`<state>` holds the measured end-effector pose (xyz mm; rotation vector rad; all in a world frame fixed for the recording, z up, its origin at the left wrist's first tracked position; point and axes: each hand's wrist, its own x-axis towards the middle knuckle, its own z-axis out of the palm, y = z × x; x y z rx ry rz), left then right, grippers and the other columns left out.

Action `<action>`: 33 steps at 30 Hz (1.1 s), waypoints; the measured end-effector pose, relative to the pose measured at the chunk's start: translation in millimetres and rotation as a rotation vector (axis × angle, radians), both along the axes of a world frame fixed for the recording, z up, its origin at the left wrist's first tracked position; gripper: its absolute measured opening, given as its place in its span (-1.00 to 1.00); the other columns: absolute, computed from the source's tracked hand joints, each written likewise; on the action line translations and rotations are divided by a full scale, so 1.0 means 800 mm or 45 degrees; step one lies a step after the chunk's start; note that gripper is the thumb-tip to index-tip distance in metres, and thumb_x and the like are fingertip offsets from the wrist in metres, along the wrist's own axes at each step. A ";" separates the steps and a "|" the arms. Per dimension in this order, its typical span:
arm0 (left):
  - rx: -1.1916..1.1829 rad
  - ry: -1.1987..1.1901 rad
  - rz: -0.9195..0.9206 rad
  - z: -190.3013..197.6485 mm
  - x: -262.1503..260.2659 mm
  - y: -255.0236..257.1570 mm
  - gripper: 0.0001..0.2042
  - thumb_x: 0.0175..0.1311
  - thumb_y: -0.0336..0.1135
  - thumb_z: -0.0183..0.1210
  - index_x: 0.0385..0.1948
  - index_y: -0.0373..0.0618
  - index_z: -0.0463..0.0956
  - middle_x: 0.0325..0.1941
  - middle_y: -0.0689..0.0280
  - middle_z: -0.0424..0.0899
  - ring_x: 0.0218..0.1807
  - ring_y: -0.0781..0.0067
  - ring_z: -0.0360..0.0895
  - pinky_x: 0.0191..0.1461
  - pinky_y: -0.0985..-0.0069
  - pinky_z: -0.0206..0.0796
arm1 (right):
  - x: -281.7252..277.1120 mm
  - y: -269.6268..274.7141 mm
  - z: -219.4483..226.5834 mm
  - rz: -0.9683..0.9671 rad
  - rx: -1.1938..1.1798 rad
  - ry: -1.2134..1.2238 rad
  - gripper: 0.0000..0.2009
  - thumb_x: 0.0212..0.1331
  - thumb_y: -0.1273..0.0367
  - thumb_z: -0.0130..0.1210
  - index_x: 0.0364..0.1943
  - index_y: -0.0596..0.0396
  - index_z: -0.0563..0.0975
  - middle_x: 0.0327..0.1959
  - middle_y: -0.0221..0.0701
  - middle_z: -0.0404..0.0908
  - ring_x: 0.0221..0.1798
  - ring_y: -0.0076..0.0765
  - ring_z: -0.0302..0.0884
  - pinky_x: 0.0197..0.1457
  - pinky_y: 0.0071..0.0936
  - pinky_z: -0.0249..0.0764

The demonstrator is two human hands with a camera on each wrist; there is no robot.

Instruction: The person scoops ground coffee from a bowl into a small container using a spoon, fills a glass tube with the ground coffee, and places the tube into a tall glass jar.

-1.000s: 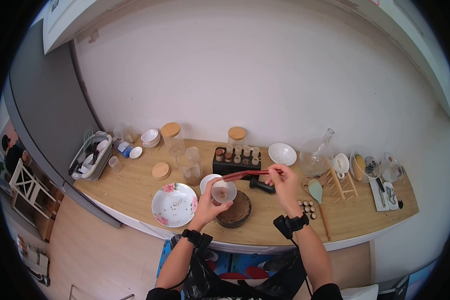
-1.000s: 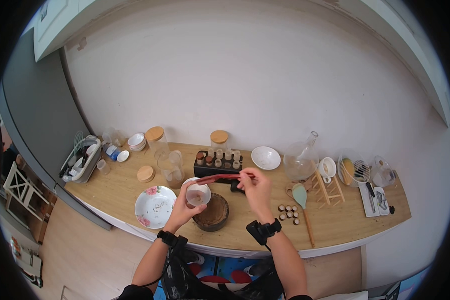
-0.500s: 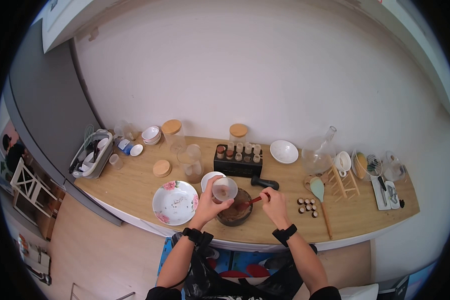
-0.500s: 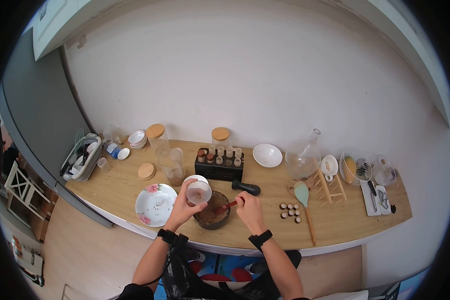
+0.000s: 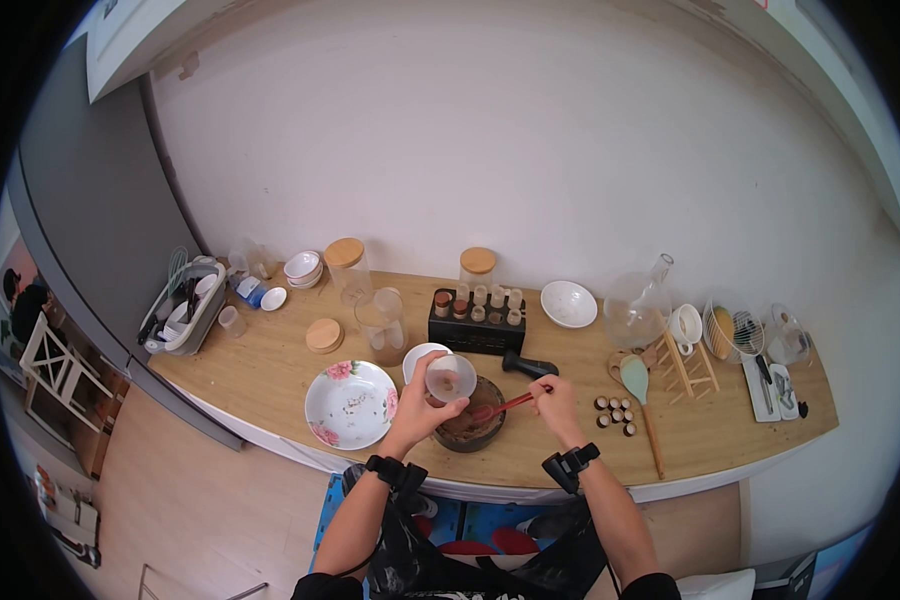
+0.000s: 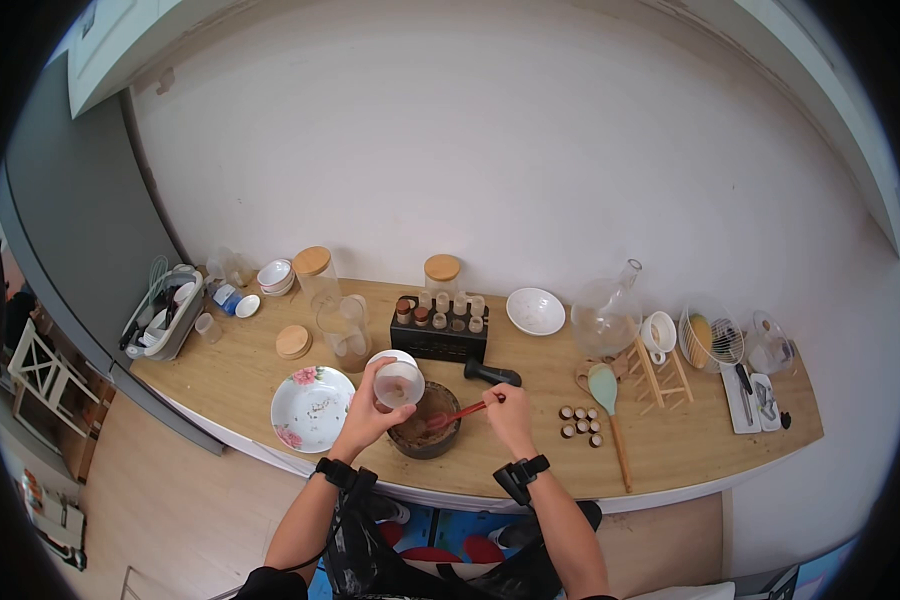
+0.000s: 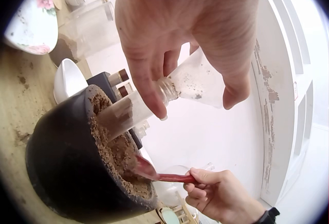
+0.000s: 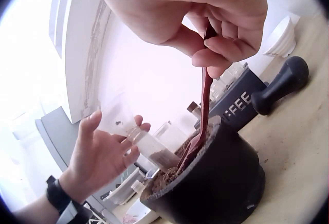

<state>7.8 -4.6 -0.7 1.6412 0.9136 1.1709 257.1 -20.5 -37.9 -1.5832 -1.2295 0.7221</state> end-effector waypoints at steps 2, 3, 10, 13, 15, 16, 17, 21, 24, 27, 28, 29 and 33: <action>-0.001 -0.006 -0.002 -0.003 -0.001 0.001 -0.25 -0.05 -0.26 0.39 0.21 0.00 0.14 -0.02 0.14 0.52 -0.02 0.34 0.53 -0.08 0.44 0.51 | 0.009 -0.001 0.025 -0.005 -0.089 0.100 -0.87 0.10 0.43 0.13 -0.42 0.26 0.59 -0.65 -0.30 0.56 -0.62 -0.41 0.51 -0.50 -0.49 0.40; -0.001 -0.009 -0.004 -0.003 -0.001 0.001 -0.25 -0.05 -0.26 0.39 0.21 0.00 0.14 -0.02 0.14 0.52 -0.02 0.34 0.53 -0.08 0.44 0.51 | 0.019 0.001 0.030 0.001 -0.086 0.116 -0.87 0.11 0.43 0.12 -0.42 0.26 0.58 -0.66 -0.34 0.54 -0.64 -0.49 0.48 -0.54 -0.54 0.37; -0.016 0.004 0.002 0.001 0.000 -0.001 -0.25 -0.05 -0.27 0.39 0.22 0.01 0.14 0.00 0.14 0.51 -0.01 0.32 0.52 -0.06 0.42 0.51 | 0.047 0.012 0.130 0.016 0.068 0.208 -0.86 0.16 0.45 0.09 -0.41 0.29 0.57 -0.63 -0.40 0.55 -0.66 -0.59 0.44 -0.60 -0.61 0.30; -0.023 -0.019 -0.013 -0.002 0.000 0.000 -0.24 -0.05 -0.27 0.39 0.22 0.01 0.13 0.01 0.14 0.50 0.02 0.32 0.51 -0.04 0.42 0.50 | 0.020 0.008 0.170 0.030 0.139 0.121 -0.86 0.17 0.45 0.09 -0.39 0.30 0.56 -0.64 -0.38 0.55 -0.65 -0.59 0.46 -0.59 -0.63 0.32; -0.049 -0.034 -0.030 -0.004 0.000 0.001 -0.24 -0.05 -0.27 0.40 0.23 0.01 0.13 0.02 0.16 0.49 0.05 0.33 0.49 -0.04 0.43 0.50 | 0.001 0.008 0.171 0.077 0.173 0.155 -0.87 0.17 0.46 0.08 -0.38 0.29 0.56 -0.64 -0.38 0.55 -0.63 -0.58 0.47 -0.57 -0.63 0.34; -0.047 -0.032 -0.032 -0.003 0.000 0.001 -0.24 -0.05 -0.27 0.40 0.23 0.01 0.13 0.02 0.16 0.49 0.05 0.33 0.49 -0.04 0.43 0.50 | -0.007 0.009 0.171 0.128 0.207 0.188 -0.89 0.18 0.48 0.07 -0.37 0.29 0.56 -0.64 -0.38 0.55 -0.62 -0.58 0.48 -0.56 -0.63 0.35; -0.060 -0.053 -0.049 -0.001 0.001 0.000 -0.24 -0.05 -0.27 0.40 0.23 0.00 0.13 0.03 0.16 0.49 0.05 0.33 0.49 -0.04 0.44 0.50 | -0.013 0.009 0.169 0.127 0.209 0.190 -0.89 0.18 0.48 0.07 -0.37 0.29 0.56 -0.64 -0.38 0.55 -0.62 -0.58 0.48 -0.56 -0.63 0.35; -0.019 -0.050 -0.045 0.003 0.000 -0.002 -0.24 -0.04 -0.28 0.40 0.23 0.00 0.14 0.06 0.16 0.47 0.05 0.34 0.49 -0.04 0.44 0.50 | -0.025 0.010 0.148 0.180 0.250 0.171 -0.92 0.18 0.52 0.05 -0.35 0.27 0.55 -0.57 -0.38 0.58 -0.56 -0.57 0.53 -0.49 -0.62 0.40; 0.000 -0.076 -0.047 -0.004 0.000 0.002 -0.24 -0.04 -0.29 0.40 0.23 0.00 0.14 0.09 0.15 0.44 0.06 0.34 0.48 -0.04 0.43 0.51 | -0.028 0.009 0.144 0.190 0.267 0.107 -0.92 0.18 0.53 0.04 -0.34 0.28 0.55 -0.55 -0.39 0.58 -0.55 -0.57 0.54 -0.47 -0.62 0.42; -0.008 -0.032 -0.038 -0.004 -0.001 0.003 -0.24 -0.05 -0.29 0.40 0.23 0.00 0.14 0.10 0.15 0.44 0.08 0.33 0.48 -0.03 0.43 0.51 | -0.029 0.008 0.143 0.217 0.278 0.133 -0.93 0.21 0.53 0.04 -0.31 0.24 0.55 -0.52 -0.43 0.57 -0.52 -0.58 0.54 -0.47 -0.65 0.41; -0.009 -0.029 -0.040 -0.004 -0.001 0.003 -0.24 -0.05 -0.29 0.40 0.23 0.00 0.14 0.10 0.15 0.44 0.08 0.33 0.48 -0.03 0.43 0.51 | -0.029 0.007 0.143 0.233 0.314 0.144 -0.93 0.21 0.54 0.04 -0.32 0.24 0.55 -0.50 -0.43 0.57 -0.49 -0.58 0.54 -0.45 -0.65 0.42; -0.027 -0.047 -0.047 -0.003 -0.001 0.002 -0.24 -0.05 -0.29 0.40 0.23 0.00 0.14 0.09 0.15 0.44 0.08 0.33 0.48 -0.03 0.42 0.51 | -0.029 0.006 0.144 0.249 0.350 0.155 -0.93 0.21 0.55 0.03 -0.32 0.25 0.54 -0.49 -0.43 0.58 -0.47 -0.58 0.55 -0.43 -0.65 0.43; -0.028 -0.059 -0.049 -0.004 -0.001 0.004 -0.24 -0.05 -0.31 0.40 0.23 0.00 0.13 0.08 0.16 0.45 0.08 0.33 0.47 -0.03 0.43 0.50 | -0.029 0.003 0.146 0.266 0.346 0.143 -0.94 0.21 0.57 0.03 -0.31 0.25 0.54 -0.47 -0.42 0.58 -0.43 -0.59 0.55 -0.37 -0.65 0.44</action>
